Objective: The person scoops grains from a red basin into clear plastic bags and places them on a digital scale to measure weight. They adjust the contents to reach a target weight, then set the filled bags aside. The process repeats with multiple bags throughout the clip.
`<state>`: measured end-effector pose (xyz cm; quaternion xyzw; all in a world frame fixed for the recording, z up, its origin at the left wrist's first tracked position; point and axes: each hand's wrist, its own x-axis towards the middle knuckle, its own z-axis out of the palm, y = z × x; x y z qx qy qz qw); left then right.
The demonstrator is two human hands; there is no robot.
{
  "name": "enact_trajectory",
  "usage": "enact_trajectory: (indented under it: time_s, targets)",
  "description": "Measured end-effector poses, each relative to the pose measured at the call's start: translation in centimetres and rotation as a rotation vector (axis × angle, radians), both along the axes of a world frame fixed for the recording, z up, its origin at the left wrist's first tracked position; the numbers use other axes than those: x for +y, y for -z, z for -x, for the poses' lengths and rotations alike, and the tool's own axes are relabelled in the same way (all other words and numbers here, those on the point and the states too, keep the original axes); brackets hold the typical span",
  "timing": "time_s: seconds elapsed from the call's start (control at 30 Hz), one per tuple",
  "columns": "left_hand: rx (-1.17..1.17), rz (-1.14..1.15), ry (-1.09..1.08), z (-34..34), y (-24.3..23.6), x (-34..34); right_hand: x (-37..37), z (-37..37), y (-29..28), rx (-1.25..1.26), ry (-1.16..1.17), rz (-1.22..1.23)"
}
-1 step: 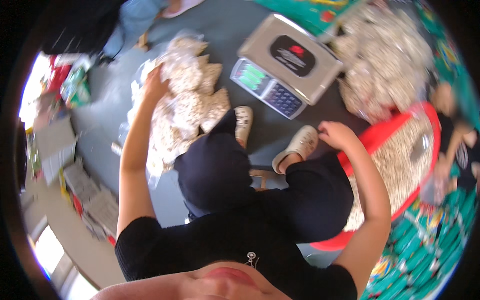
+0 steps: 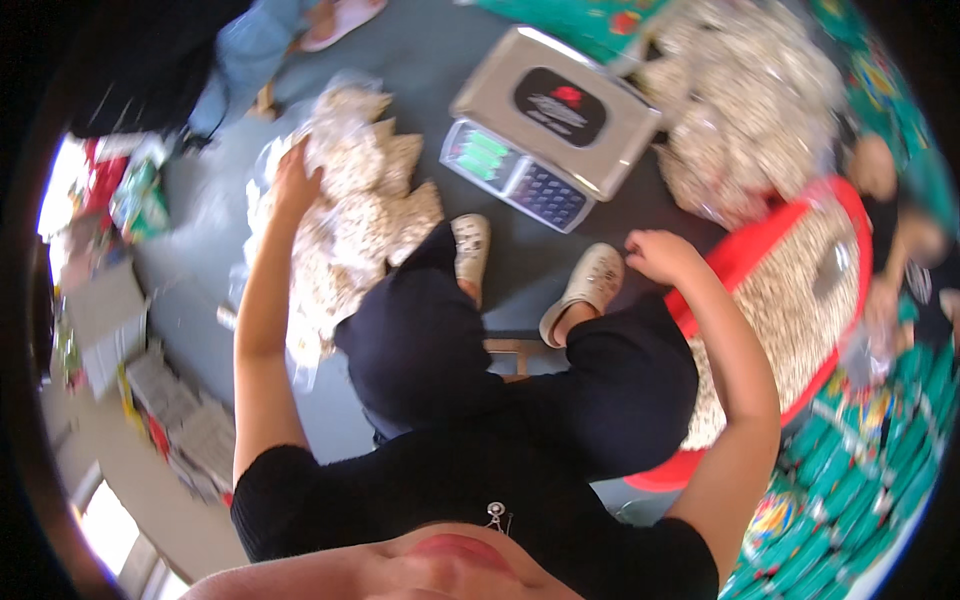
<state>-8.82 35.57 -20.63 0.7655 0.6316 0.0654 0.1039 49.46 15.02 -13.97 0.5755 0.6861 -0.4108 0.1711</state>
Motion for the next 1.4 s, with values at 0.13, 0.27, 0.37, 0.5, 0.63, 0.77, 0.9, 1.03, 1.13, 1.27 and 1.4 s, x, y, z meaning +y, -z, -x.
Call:
enact_trajectory:
  time_s: [0.13,0.27,0.37,0.5,0.63,0.77,0.9,1.03,1.13,1.27,1.4]
  targets:
    - [-0.045,-0.064,0.212,-6.1,-3.2,0.3,0.6,-3.0,0.2,-0.275,0.215,-0.183]
    - [-0.126,-0.098,0.422,-12.4,-6.8,-0.7,2.8,-8.9,1.3,-0.403,0.725,-0.379]
    - [-0.133,-0.044,0.5,-14.7,-9.3,-1.6,4.4,-14.9,0.1,-0.794,0.887,-0.899]
    - [-0.103,0.109,0.457,-14.5,-11.0,-1.8,4.9,-25.3,-1.3,-1.043,1.18,-1.058]
    - [-0.038,0.176,0.335,-13.3,-11.2,-0.8,7.3,-32.8,-1.5,-0.984,1.164,-0.854]
    - [-0.037,0.222,0.338,-16.4,-10.3,0.9,11.0,-34.2,-2.5,-0.92,1.039,-0.512]
    - [-0.083,0.246,0.433,-21.7,-10.5,1.5,11.9,-36.4,0.1,-0.764,1.039,-0.606]
    - [-0.056,0.159,0.515,-21.1,-10.9,1.5,10.8,-36.3,0.0,-0.565,0.931,-0.88]
    - [-0.151,0.176,0.478,-19.9,-8.8,1.1,9.9,-32.5,-3.0,-0.163,0.975,-1.023]
    - [-0.306,0.385,0.332,-21.0,-3.1,2.0,11.7,-23.1,-8.8,0.656,1.128,-0.978]
    - [-0.289,0.361,0.046,-20.7,5.3,4.4,14.8,-13.4,-13.2,0.799,1.347,-0.773]
